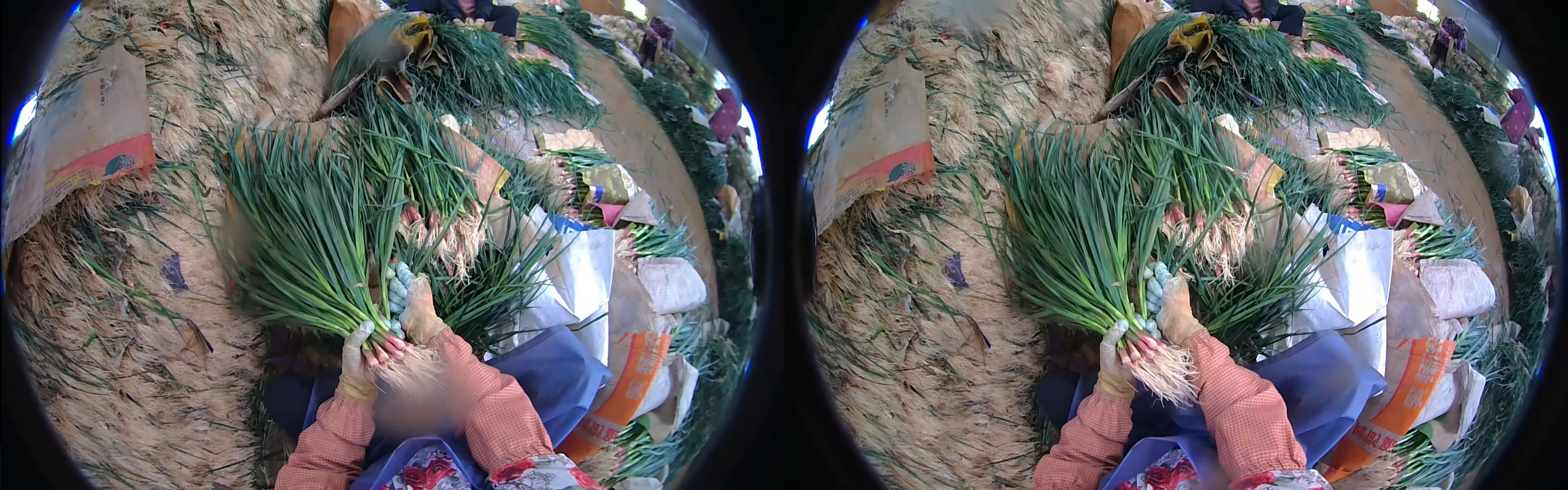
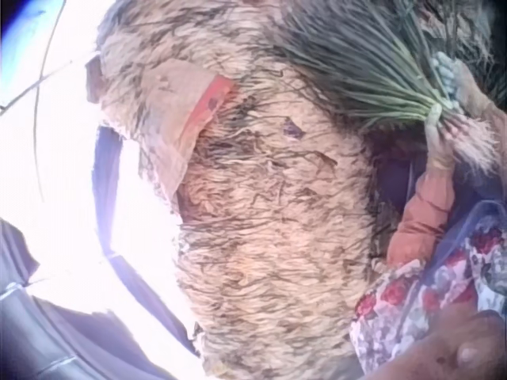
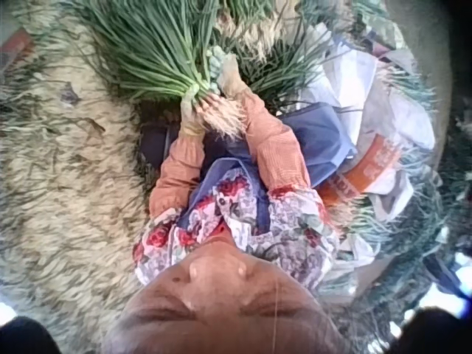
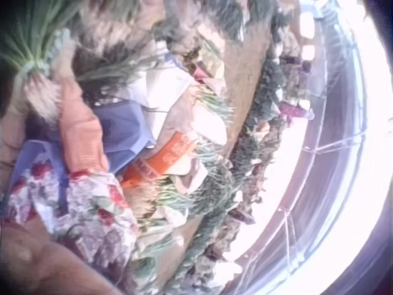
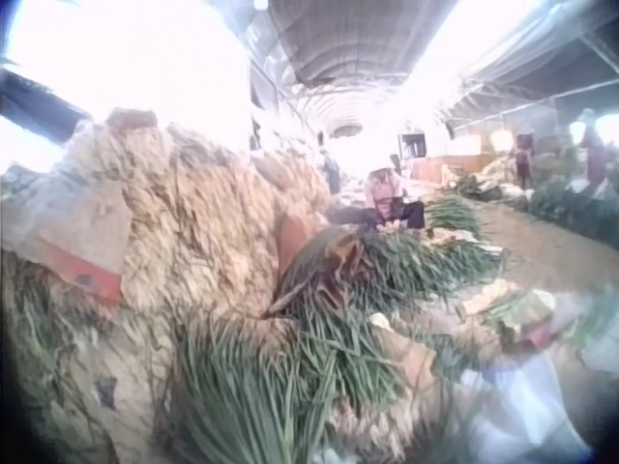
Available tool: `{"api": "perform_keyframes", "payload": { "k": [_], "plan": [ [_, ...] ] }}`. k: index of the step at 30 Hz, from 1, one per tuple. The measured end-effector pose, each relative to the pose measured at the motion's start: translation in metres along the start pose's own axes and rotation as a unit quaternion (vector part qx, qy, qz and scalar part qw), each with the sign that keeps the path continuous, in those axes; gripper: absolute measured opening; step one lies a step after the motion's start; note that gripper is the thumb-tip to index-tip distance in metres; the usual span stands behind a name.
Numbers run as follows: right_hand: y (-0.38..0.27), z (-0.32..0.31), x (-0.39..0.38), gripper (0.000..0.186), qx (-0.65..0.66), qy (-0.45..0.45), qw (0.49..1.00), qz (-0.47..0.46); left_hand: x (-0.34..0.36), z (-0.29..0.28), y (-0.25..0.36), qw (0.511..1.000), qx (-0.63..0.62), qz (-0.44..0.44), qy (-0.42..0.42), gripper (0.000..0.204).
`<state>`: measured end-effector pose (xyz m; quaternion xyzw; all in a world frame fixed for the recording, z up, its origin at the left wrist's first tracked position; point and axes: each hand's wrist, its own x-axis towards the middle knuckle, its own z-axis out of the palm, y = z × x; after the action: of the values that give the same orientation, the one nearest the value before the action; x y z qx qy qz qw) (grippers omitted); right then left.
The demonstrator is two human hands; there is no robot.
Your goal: The person gathers green onions into bundles and ties them with rubber bands. They repeatedly pick up bunches, align the roots, and secure them before placing the finished bundles aside.
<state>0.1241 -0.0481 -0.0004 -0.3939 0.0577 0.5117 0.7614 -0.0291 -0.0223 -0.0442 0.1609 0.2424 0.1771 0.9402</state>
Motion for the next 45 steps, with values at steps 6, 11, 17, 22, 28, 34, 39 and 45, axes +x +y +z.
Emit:
{"api": "perform_keyframes", "payload": {
  "k": [6,11,17,22,28,34,39,45],
  "plan": [
    [-0.045,-0.051,0.017,0.034,0.007,0.022,0.988,-0.155,-0.026,0.005,0.006,0.960,-0.262,-0.096,-0.031,0.033],
    [-0.044,-0.111,0.015,0.029,-0.852,-0.057,0.516,0.074,-0.022,0.017,0.016,0.991,-0.048,-0.051,-0.118,0.060],
    [-0.129,-0.001,0.026,0.048,-0.824,-0.167,0.534,0.085,-0.063,0.076,0.077,0.943,-0.152,0.029,-0.296,0.036],
    [-0.108,0.021,0.091,0.064,-0.730,0.106,0.674,-0.046,-0.076,0.087,0.107,0.920,-0.081,0.205,-0.323,0.025],
    [-0.096,-0.013,0.117,0.040,-0.499,0.021,0.861,-0.099,-0.047,0.085,0.093,0.955,-0.069,0.178,-0.226,0.027],
    [-0.081,-0.039,0.013,0.033,-0.427,-0.143,0.880,-0.149,-0.033,0.059,0.052,0.980,-0.080,0.140,-0.113,0.039],
    [-0.064,-0.073,0.002,0.032,-0.342,-0.199,0.917,0.042,-0.026,0.037,0.036,0.983,-0.092,0.096,-0.130,0.053],
    [-0.080,-0.038,-0.031,0.036,-0.663,-0.074,0.743,0.047,-0.037,0.052,0.042,0.989,-0.035,0.079,-0.121,0.060]
  ]
}}
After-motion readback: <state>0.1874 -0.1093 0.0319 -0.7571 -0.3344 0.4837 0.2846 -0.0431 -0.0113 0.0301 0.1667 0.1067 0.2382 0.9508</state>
